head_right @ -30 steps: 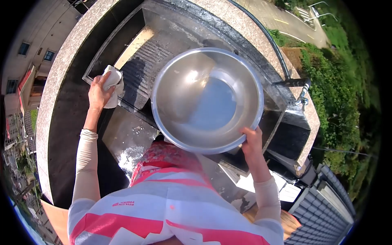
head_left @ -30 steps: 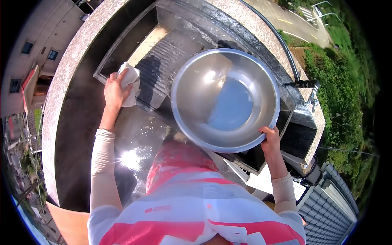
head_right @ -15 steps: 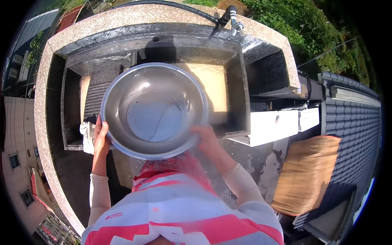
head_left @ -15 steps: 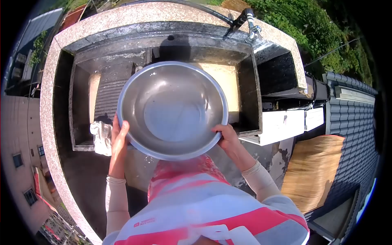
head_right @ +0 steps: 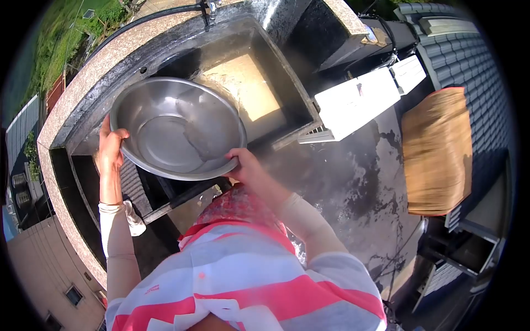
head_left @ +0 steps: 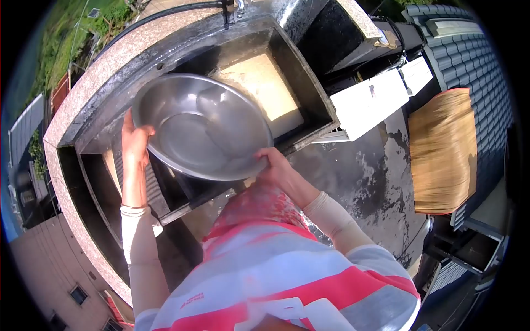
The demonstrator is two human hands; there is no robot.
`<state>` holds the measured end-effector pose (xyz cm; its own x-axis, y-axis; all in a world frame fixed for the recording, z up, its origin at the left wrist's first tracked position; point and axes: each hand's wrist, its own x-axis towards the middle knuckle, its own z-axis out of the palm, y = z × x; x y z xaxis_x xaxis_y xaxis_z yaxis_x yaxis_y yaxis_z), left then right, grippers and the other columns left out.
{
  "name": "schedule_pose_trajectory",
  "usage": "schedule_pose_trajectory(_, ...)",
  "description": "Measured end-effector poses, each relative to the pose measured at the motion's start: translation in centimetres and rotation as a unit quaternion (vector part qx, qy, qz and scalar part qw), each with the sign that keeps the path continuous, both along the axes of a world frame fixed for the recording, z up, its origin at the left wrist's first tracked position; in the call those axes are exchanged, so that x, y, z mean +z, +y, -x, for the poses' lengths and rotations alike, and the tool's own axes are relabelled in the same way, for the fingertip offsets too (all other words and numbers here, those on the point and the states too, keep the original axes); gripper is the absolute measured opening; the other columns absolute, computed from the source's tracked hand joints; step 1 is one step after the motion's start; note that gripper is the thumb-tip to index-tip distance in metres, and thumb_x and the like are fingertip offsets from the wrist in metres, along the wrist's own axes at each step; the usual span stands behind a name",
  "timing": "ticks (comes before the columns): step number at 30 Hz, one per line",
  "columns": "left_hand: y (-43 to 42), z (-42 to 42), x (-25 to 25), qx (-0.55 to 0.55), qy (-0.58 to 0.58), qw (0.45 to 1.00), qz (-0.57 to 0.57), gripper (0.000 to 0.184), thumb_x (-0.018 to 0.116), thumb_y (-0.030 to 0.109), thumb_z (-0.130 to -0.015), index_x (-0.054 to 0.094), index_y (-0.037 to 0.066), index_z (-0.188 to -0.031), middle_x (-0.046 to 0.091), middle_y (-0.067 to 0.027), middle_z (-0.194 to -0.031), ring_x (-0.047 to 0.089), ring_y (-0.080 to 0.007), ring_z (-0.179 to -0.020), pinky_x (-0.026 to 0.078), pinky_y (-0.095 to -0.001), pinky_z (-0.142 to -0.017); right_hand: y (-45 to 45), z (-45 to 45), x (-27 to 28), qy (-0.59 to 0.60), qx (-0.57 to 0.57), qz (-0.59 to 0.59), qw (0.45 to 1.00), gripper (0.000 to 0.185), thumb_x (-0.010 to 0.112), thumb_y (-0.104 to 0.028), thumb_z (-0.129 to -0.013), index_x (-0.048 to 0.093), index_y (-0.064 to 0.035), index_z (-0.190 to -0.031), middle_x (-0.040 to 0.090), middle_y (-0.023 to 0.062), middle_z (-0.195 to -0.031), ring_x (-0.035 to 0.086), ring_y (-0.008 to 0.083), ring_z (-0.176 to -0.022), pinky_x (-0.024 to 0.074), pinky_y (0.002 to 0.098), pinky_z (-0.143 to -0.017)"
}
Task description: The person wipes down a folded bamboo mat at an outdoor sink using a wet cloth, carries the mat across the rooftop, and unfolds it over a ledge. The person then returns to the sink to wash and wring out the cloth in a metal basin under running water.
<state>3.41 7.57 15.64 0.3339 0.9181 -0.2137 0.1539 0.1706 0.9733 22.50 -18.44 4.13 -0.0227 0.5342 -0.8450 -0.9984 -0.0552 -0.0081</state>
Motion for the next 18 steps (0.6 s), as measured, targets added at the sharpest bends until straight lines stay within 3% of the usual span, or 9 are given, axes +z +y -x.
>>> schedule_pose_trajectory(2, -1.1, -3.5, 5.1, -0.059, 0.025, 0.998, 0.002, 0.072, 0.046, -0.010, -0.063, 0.034, -0.005, -0.133, 0.058, -0.0171, -0.107, 0.058, -0.0191, -0.083, 0.047, -0.0241, -0.063, 0.3, 1.2, 5.5, -0.107, 0.035, -0.001, 0.994, 0.029, 0.050, 0.003, -0.069, 0.046, 0.0052, -0.098, 0.052, 0.0201, -0.107, 0.056, 0.0374, -0.098, 0.0462, 0.0576, -0.089)
schedule_pose_trajectory(4, -2.1, -6.7, 7.2, -0.062, 0.033, 0.996, -0.061, 0.064, 0.044, -0.009, -0.064, 0.043, -0.003, -0.127, 0.059, -0.0141, -0.104, 0.060, -0.0167, -0.081, 0.048, -0.0252, -0.068, 0.7, 2.2, 5.9, -0.055, 0.031, -0.028, 0.998, 0.027, 0.050, 0.003, -0.071, 0.047, 0.0048, -0.098, 0.053, 0.0198, -0.107, 0.056, 0.0360, -0.099, 0.0462, 0.0550, -0.091)
schedule_pose_trajectory(6, -1.7, -9.0, 7.8, -0.136, 0.125, 0.955, -0.233, 0.064, 0.047, -0.007, -0.065, 0.040, -0.004, -0.128, 0.061, -0.0153, -0.103, 0.062, -0.0232, -0.080, 0.048, -0.0281, -0.069, 0.6, 3.2, -0.7, 0.154, -0.012, -0.086, 0.984, 0.025, 0.051, 0.002, -0.073, 0.049, 0.0042, -0.098, 0.055, 0.0185, -0.103, 0.057, 0.0339, -0.097, 0.0470, 0.0517, -0.091)
schedule_pose_trajectory(7, -2.5, -9.9, 8.5, -0.140, 0.180, 0.929, -0.292, 0.064, 0.048, -0.007, -0.065, 0.040, -0.004, -0.128, 0.059, -0.0170, -0.108, 0.060, -0.0265, -0.087, 0.047, -0.0316, -0.075, 1.1, 4.7, -4.7, 0.165, -0.006, -0.112, 0.980, 0.020, 0.053, 0.001, -0.075, 0.051, 0.0034, -0.095, 0.058, 0.0165, -0.097, 0.059, 0.0316, -0.094, 0.0484, 0.0491, -0.089)
schedule_pose_trajectory(9, -5.1, -12.4, 9.8, -0.145, 0.286, 0.856, -0.405, 0.065, 0.049, -0.006, -0.065, 0.038, -0.004, -0.129, 0.055, -0.0203, -0.117, 0.057, -0.0333, -0.101, 0.044, -0.0387, -0.086, 2.0, 6.8, -6.5, 0.171, 0.050, -0.157, 0.971, 0.009, 0.057, -0.002, -0.077, 0.058, 0.0002, -0.086, 0.063, 0.0103, -0.080, 0.063, 0.0265, -0.080, 0.0524, 0.0438, -0.079)
schedule_pose_trajectory(11, -8.2, -13.8, 9.8, -0.151, 0.323, 0.787, -0.503, 0.062, 0.054, 0.002, -0.067, 0.040, -0.003, -0.127, 0.045, -0.0235, -0.127, 0.041, -0.0348, -0.120, 0.028, -0.0485, -0.098, 3.7, 7.9, 0.3, 0.167, 0.034, -0.126, 0.977, 0.011, 0.057, -0.003, -0.079, 0.059, -0.0004, -0.089, 0.065, 0.0112, -0.081, 0.065, 0.0258, -0.077, 0.0537, 0.0435, -0.076)
schedule_pose_trajectory(12, -9.6, -14.3, 9.8, -0.153, 0.340, 0.748, -0.550, 0.061, 0.056, 0.005, -0.067, 0.041, -0.003, -0.126, 0.041, -0.0251, -0.133, 0.032, -0.0355, -0.129, 0.021, -0.0534, -0.103, 4.9, 9.4, -3.1, 0.199, 0.053, -0.178, 0.962, 0.013, 0.056, -0.004, -0.081, 0.059, 0.0003, -0.093, 0.065, 0.0124, -0.086, 0.065, 0.0264, -0.077, 0.0539, 0.0438, -0.076)
schedule_pose_trajectory(15, -12.6, -14.6, 9.6, -0.201, 0.354, 0.699, -0.589, 0.059, 0.056, 0.005, -0.069, 0.041, -0.004, -0.125, 0.036, -0.0254, -0.136, 0.028, -0.0343, -0.133, 0.016, -0.0597, -0.103, 8.0, 13.6, -6.3, 0.221, 0.034, -0.269, 0.937, 0.020, 0.054, -0.007, -0.084, 0.057, 0.0017, -0.102, 0.065, 0.0140, -0.096, 0.066, 0.0276, -0.080, 0.0539, 0.0449, -0.076)
schedule_pose_trajectory(18, -14.1, -13.9, 10.6, -0.227, 0.391, 0.680, -0.577, 0.066, 0.052, -0.004, -0.066, 0.039, -0.001, -0.130, 0.032, -0.0192, -0.141, 0.024, -0.0307, -0.136, 0.013, -0.0555, -0.106, 10.1, 15.2, -5.6, 0.281, 0.015, -0.250, 0.927, 0.024, 0.051, -0.009, -0.087, 0.055, 0.0023, -0.108, 0.064, 0.0140, -0.103, 0.065, 0.0278, -0.084, 0.0527, 0.0459, -0.079)
